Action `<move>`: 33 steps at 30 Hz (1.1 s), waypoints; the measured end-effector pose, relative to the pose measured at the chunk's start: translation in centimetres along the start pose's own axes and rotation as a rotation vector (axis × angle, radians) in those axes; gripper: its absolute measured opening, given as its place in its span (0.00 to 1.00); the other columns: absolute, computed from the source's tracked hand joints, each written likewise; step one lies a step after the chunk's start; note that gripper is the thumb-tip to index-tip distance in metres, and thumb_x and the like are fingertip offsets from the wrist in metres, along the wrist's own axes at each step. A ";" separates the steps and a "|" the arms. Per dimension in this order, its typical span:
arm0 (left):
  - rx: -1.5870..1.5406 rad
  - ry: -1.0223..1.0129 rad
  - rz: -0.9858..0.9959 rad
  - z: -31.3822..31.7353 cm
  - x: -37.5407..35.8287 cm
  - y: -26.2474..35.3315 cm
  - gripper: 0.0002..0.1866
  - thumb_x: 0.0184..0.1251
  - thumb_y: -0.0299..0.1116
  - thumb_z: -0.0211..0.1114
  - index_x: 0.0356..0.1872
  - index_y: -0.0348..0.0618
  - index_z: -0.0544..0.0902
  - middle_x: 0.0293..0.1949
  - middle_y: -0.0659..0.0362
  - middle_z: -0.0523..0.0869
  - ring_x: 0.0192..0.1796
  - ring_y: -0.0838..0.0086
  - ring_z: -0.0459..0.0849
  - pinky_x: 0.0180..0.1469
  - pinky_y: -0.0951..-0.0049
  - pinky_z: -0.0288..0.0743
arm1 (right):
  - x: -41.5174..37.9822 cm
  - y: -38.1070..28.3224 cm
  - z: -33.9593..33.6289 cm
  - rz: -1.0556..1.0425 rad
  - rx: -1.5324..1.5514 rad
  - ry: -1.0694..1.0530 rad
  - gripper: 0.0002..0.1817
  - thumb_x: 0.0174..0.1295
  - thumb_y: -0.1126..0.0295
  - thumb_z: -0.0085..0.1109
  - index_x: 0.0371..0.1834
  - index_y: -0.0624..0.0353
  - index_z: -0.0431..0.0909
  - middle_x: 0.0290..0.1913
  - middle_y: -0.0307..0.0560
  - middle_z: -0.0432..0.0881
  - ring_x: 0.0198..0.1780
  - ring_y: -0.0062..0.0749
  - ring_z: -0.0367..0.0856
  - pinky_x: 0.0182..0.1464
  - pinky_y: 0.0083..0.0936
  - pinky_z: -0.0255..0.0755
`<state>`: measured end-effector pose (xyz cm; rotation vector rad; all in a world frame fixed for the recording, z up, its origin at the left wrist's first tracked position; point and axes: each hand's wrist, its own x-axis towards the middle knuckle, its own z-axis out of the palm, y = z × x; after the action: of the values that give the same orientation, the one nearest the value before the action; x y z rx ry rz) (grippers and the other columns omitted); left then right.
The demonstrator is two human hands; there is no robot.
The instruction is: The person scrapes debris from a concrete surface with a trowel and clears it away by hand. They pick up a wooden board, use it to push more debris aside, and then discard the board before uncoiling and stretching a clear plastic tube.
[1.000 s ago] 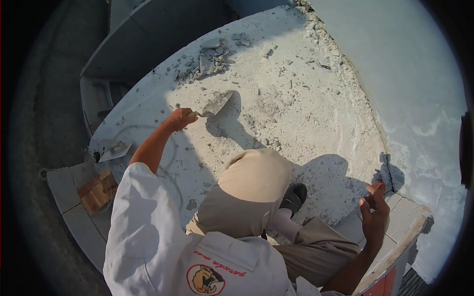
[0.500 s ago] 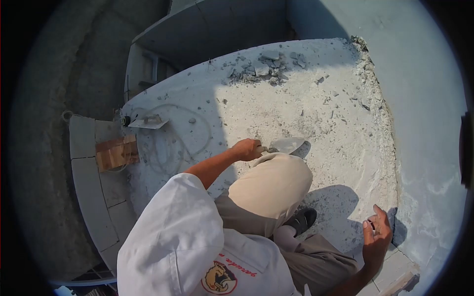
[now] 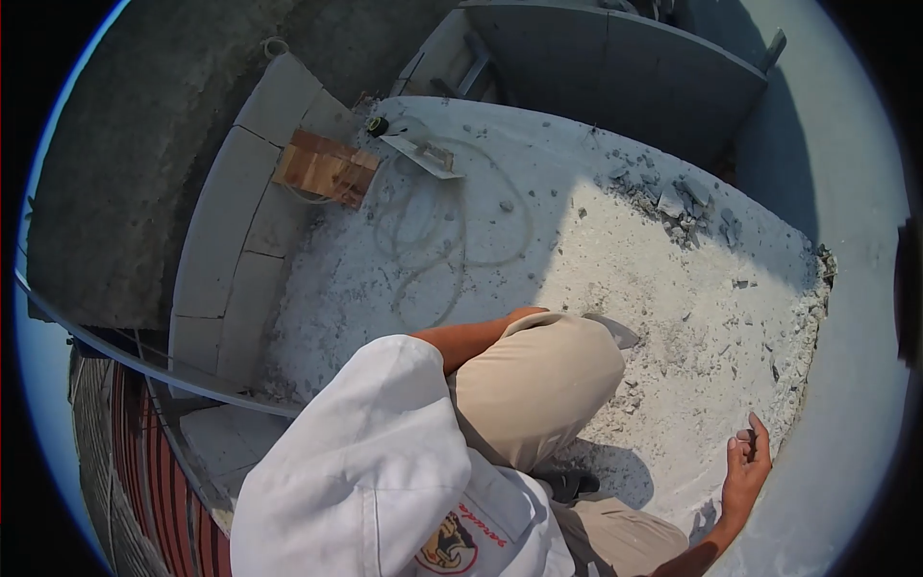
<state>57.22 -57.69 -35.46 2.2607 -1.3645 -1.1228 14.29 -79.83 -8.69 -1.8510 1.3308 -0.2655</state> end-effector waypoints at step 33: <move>-0.468 0.559 -0.092 -19.1 0.4 -11.4 0.23 0.69 0.41 0.74 0.58 0.37 0.85 0.47 0.52 0.91 0.50 0.70 0.88 0.55 0.65 0.81 | 15.2 23.9 -37.2 0.409 -1.359 0.749 0.47 0.70 0.60 0.67 0.87 0.43 0.46 0.86 0.53 0.53 0.83 0.49 0.56 0.74 0.53 0.65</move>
<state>78.49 -54.99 -29.59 2.0703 -0.7004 -0.6585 -17.79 -113.80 -6.23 -2.5184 2.8207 0.3093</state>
